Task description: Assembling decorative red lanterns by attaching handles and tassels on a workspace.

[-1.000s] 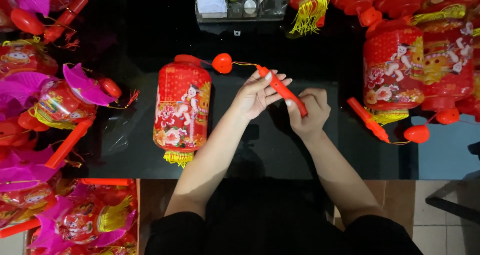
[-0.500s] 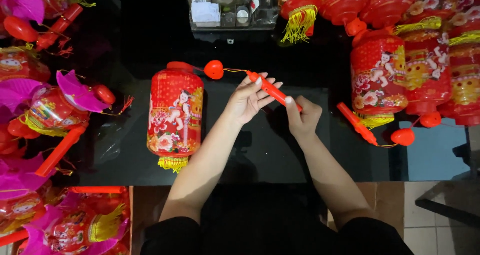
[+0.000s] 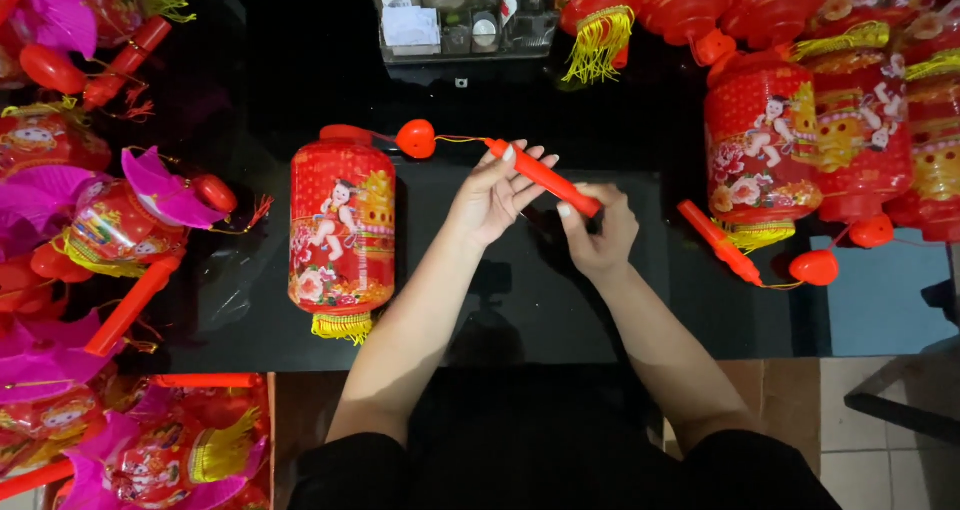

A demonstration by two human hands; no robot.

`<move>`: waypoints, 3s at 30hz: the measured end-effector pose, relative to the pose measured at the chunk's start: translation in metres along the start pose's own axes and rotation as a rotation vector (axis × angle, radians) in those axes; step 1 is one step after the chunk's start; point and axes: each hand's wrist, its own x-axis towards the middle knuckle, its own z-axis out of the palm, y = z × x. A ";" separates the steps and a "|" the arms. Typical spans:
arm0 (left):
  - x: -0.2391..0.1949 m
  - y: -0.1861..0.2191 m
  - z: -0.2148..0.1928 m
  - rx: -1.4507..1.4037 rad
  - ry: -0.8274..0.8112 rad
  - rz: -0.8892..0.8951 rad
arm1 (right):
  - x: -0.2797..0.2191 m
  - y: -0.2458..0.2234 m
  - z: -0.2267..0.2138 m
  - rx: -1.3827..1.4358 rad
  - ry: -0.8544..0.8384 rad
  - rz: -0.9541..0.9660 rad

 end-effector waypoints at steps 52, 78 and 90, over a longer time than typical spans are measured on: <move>-0.005 0.004 0.015 -0.018 0.015 0.035 | 0.004 0.008 0.002 0.183 -0.072 0.398; -0.002 0.003 0.015 -0.077 0.080 0.047 | 0.008 0.011 0.000 0.090 0.038 0.080; -0.003 -0.005 0.019 0.105 0.070 0.173 | 0.006 0.002 0.005 0.048 -0.213 0.131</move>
